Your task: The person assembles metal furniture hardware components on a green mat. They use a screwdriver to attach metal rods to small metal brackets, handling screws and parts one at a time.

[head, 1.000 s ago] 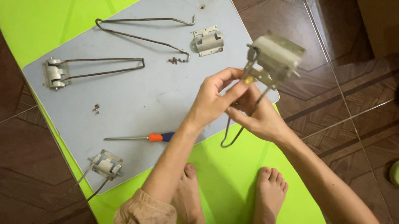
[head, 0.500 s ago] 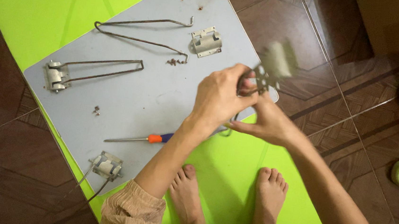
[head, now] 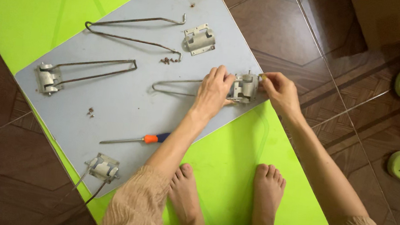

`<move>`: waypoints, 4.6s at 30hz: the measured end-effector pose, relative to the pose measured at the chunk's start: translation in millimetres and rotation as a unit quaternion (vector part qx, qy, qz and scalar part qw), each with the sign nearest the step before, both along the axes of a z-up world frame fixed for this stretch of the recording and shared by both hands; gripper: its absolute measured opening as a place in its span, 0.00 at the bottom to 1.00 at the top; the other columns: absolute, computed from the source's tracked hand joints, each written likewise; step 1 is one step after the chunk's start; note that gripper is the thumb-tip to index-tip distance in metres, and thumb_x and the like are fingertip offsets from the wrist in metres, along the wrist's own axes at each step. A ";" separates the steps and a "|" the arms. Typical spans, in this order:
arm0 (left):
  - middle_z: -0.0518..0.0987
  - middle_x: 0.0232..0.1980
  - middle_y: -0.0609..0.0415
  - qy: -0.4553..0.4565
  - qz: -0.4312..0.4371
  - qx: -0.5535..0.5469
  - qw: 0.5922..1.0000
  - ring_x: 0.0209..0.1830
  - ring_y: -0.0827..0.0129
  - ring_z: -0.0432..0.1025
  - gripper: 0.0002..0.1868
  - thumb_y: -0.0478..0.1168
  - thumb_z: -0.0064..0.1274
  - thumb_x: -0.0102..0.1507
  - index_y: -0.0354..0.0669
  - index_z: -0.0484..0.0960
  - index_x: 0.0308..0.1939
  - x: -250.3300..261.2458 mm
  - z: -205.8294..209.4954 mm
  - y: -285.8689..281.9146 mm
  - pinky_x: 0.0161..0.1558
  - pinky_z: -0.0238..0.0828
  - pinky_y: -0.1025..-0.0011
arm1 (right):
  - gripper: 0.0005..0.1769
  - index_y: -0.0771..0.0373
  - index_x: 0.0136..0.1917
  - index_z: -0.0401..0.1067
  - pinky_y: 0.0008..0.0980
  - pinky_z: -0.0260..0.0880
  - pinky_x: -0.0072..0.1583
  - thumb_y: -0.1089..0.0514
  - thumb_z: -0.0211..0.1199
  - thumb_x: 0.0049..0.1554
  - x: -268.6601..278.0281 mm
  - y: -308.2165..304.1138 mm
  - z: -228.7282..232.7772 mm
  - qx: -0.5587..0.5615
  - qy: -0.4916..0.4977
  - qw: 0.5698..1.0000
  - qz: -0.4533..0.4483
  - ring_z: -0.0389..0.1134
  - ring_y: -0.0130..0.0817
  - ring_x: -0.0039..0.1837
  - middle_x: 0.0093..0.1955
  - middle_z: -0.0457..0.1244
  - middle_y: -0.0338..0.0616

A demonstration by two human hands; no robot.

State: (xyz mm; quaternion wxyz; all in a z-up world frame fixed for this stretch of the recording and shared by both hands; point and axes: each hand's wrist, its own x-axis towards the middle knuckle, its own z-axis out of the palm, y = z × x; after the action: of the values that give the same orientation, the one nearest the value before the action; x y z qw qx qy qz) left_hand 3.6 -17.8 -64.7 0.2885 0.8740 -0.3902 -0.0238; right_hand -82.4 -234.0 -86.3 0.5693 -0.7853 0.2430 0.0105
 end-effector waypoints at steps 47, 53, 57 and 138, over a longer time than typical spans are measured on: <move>0.72 0.45 0.57 0.035 0.011 -0.047 0.998 0.49 0.61 0.67 0.40 0.49 0.77 0.41 0.50 0.83 0.58 14.0 -15.1 10.2 0.48 0.62 0.59 | 0.37 0.60 0.75 0.68 0.39 0.69 0.59 0.61 0.71 0.53 -14.0 -9.9 -13.6 -0.248 -0.114 0.943 0.190 0.64 0.45 0.60 0.59 0.60 0.52; 0.73 0.46 0.56 0.039 -0.009 -0.071 0.997 0.50 0.60 0.66 0.40 0.47 0.77 0.41 0.45 0.83 0.57 16.7 -21.1 12.0 0.52 0.64 0.60 | 0.40 0.59 0.76 0.66 0.39 0.69 0.59 0.57 0.73 0.52 -17.6 -11.6 -9.1 -0.239 -0.088 0.946 0.199 0.63 0.43 0.60 0.60 0.59 0.52; 0.73 0.45 0.56 0.031 -0.025 -0.071 0.997 0.50 0.60 0.67 0.39 0.45 0.77 0.41 0.45 0.83 0.57 17.7 -22.3 11.5 0.52 0.64 0.60 | 0.42 0.59 0.76 0.65 0.38 0.70 0.59 0.54 0.76 0.51 -20.4 -10.3 -3.5 -0.232 -0.068 0.950 0.199 0.63 0.42 0.61 0.61 0.59 0.52; 0.83 0.39 0.56 0.034 0.661 -0.182 0.728 0.34 0.68 0.74 0.11 0.38 0.65 0.59 0.44 0.85 0.44 -12.8 -63.0 301.4 0.39 0.73 0.68 | 0.17 0.65 0.52 0.65 0.49 0.70 0.42 0.53 0.66 0.57 30.2 203.3 -2.7 -0.267 -0.205 0.824 0.455 0.69 0.54 0.42 0.47 0.62 0.54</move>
State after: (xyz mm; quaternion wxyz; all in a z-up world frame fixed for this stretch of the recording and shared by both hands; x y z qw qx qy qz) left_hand -9.2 283.6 -127.7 0.3980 0.8404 0.2989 0.2144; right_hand -52.2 -30.8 -89.0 0.3045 -0.9122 -0.2709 0.0416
